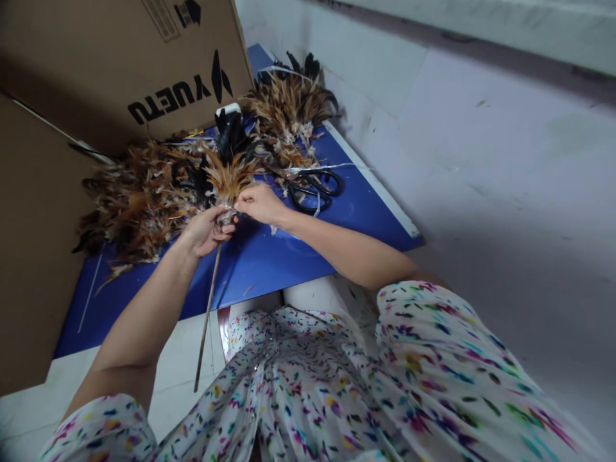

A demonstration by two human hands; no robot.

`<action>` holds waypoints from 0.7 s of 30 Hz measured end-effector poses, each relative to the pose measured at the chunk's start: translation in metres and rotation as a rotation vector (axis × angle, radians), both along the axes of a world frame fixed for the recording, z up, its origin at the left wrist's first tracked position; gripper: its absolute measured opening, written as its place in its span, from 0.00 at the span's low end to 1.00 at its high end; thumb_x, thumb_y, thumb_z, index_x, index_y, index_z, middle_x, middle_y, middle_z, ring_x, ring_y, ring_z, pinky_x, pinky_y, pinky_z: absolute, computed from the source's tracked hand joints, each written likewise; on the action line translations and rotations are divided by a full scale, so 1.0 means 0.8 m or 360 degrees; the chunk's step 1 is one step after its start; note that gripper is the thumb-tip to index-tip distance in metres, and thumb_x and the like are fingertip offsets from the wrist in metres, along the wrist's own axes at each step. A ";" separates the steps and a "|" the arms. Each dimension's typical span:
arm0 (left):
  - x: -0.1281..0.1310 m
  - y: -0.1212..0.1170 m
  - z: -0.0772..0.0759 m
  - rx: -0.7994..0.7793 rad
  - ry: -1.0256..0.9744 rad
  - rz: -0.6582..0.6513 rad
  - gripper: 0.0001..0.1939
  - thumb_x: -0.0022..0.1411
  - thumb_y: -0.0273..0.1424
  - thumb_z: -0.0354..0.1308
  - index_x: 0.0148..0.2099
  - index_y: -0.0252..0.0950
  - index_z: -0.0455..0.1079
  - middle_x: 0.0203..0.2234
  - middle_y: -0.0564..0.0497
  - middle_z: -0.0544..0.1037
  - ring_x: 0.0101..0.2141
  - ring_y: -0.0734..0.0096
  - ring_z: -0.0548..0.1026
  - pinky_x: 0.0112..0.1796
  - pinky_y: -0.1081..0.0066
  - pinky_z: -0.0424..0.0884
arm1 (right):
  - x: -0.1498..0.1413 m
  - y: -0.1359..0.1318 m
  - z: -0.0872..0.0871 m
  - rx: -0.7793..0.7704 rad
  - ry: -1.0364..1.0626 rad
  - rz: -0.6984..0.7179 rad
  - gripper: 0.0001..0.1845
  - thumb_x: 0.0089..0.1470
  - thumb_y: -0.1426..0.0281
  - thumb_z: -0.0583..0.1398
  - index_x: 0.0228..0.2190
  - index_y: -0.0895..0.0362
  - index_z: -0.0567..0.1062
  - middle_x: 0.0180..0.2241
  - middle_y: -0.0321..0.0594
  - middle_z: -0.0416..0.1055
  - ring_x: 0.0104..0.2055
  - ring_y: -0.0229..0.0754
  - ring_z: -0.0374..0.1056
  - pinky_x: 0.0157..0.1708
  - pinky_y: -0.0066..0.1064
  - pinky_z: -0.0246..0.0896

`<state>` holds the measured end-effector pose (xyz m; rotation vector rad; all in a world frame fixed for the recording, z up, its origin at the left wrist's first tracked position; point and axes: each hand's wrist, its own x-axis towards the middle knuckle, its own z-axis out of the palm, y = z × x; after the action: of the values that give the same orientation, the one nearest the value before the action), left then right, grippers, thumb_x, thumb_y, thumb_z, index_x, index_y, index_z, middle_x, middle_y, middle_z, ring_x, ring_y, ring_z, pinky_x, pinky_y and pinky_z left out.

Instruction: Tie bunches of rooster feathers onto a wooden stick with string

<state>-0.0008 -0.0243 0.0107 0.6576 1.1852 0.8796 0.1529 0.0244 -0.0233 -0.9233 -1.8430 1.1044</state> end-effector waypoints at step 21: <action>0.000 -0.011 -0.015 0.0137 0.0098 0.0225 0.09 0.63 0.27 0.51 0.36 0.29 0.71 0.25 0.47 0.78 0.27 0.69 0.78 0.32 0.66 0.78 | 0.000 -0.009 -0.002 0.0064 -0.0105 -0.0001 0.14 0.47 0.62 0.62 0.22 0.61 0.75 0.14 0.27 0.56 0.20 0.29 0.48 0.25 0.27 0.43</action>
<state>-0.0011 -0.0334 -0.0012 0.6808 1.2662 1.0403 0.1531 0.0171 -0.0245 -0.9470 -1.9110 1.0443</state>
